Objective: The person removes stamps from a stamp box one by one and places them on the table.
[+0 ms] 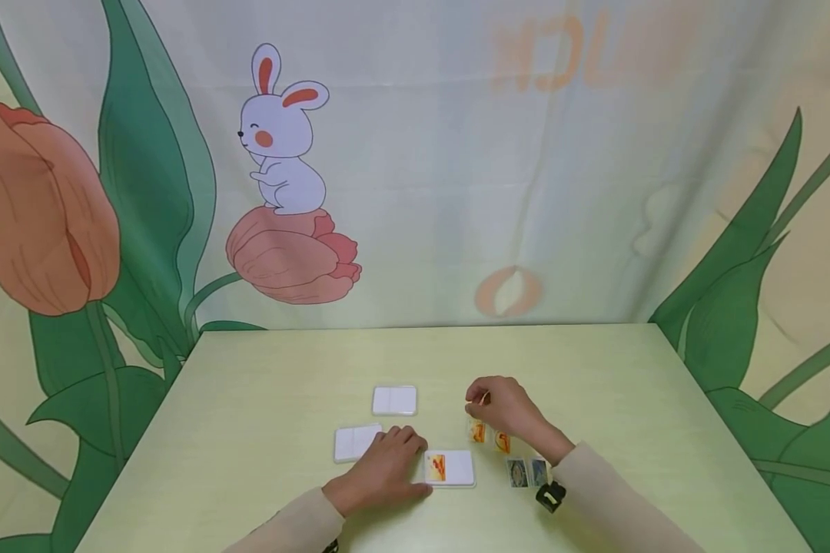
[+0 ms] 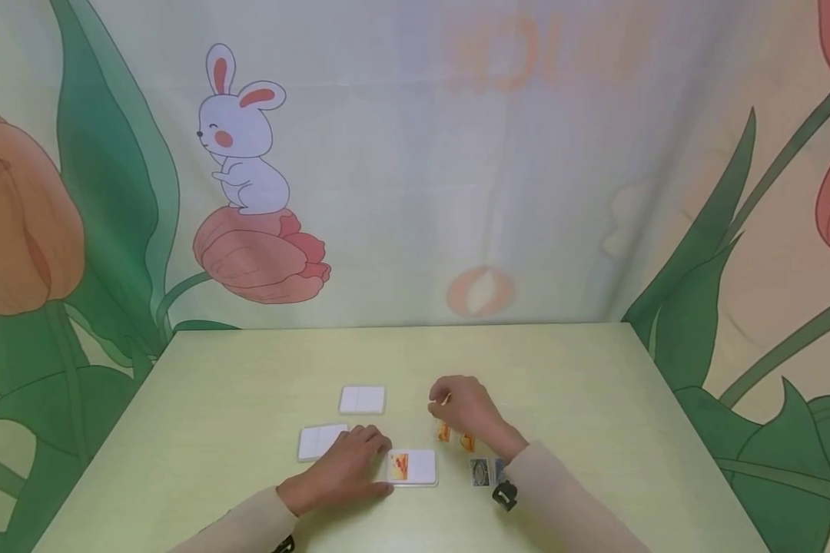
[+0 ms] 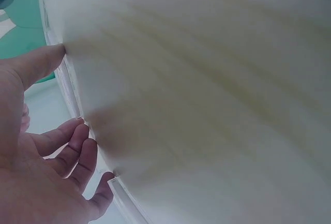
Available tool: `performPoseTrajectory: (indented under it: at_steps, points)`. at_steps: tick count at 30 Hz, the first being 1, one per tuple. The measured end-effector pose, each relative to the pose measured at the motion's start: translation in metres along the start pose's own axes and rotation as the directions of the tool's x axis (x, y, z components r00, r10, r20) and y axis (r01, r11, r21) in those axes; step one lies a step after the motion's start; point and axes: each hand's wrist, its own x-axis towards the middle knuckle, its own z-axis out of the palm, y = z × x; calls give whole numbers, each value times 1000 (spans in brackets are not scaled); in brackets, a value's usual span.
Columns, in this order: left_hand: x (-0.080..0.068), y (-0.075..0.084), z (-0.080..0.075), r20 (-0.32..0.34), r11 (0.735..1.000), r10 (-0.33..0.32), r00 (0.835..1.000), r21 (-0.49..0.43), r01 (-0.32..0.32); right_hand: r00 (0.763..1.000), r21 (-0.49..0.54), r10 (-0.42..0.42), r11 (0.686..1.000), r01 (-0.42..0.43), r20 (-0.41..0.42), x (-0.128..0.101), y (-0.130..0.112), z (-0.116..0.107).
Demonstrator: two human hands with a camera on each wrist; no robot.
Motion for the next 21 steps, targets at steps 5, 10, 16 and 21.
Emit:
performPoseTrajectory:
  at_steps: [5,10,16,21]
  points:
    - [0,0,0,3,1000,-4,1000,5,4,1000,7,-22,1000,22,5,-5,-8,6]
    - [-1,0,0,1,1000,-5,1000,5,5,998,-19,-58,998,58,17,-10,-13,13]
    - [-1,0,0,-7,1000,6,1000,6,-6,992,-36,-119,992,120,36,-16,-17,21]
    - [-1,-1,-1,-4,1000,8,1000,4,-7,987,-42,-148,988,150,57,-19,-17,30]
